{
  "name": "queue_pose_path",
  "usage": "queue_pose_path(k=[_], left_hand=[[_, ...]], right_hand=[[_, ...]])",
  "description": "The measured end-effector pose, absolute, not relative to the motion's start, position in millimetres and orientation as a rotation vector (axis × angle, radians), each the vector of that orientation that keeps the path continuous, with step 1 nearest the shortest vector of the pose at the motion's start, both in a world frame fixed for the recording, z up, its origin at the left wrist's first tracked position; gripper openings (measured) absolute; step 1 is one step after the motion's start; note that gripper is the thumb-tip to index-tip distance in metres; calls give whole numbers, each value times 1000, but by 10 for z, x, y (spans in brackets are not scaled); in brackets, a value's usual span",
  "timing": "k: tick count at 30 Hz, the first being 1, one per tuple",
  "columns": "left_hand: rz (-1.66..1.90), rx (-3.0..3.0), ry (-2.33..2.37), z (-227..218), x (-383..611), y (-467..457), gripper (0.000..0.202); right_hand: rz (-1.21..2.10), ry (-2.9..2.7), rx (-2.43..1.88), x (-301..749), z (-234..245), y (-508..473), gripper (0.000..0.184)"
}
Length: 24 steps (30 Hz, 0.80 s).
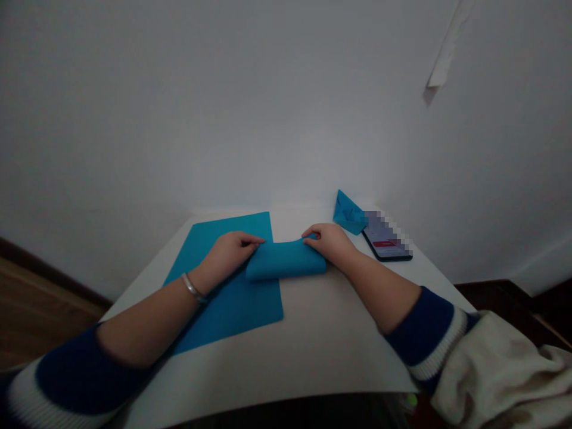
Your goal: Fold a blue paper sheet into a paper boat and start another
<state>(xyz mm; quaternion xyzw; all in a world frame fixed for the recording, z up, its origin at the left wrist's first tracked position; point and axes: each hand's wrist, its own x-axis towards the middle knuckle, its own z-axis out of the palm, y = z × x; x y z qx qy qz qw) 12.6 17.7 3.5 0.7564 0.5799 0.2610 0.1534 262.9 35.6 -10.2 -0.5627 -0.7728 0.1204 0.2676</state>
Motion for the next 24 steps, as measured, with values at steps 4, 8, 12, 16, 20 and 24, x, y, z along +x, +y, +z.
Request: queue_pose_path(k=[4,8,12,16,20,24], left_hand=[[641,2424,1673,33,127,183,28],[586,2581,1617,2,109,202,27],[601,2624,1582,-43,97,214,29],[593,2685,1559,-99,92,242,32],[507,2743,1611,-129,108,265,32],[469,2797,1641,-124,140,253,32]], right_hand=[[231,-2216,-1518,2608,-44,344,18],[154,-2296,-1486,2624,-42,366,19],[101,-2337,-1471,2643,-57,396,19],[122,-2347,-1465,2652,-35,421,20],[213,-2326,-1566,2648,5,431,20],[259,-2288,-1586,2642,10,438,24]])
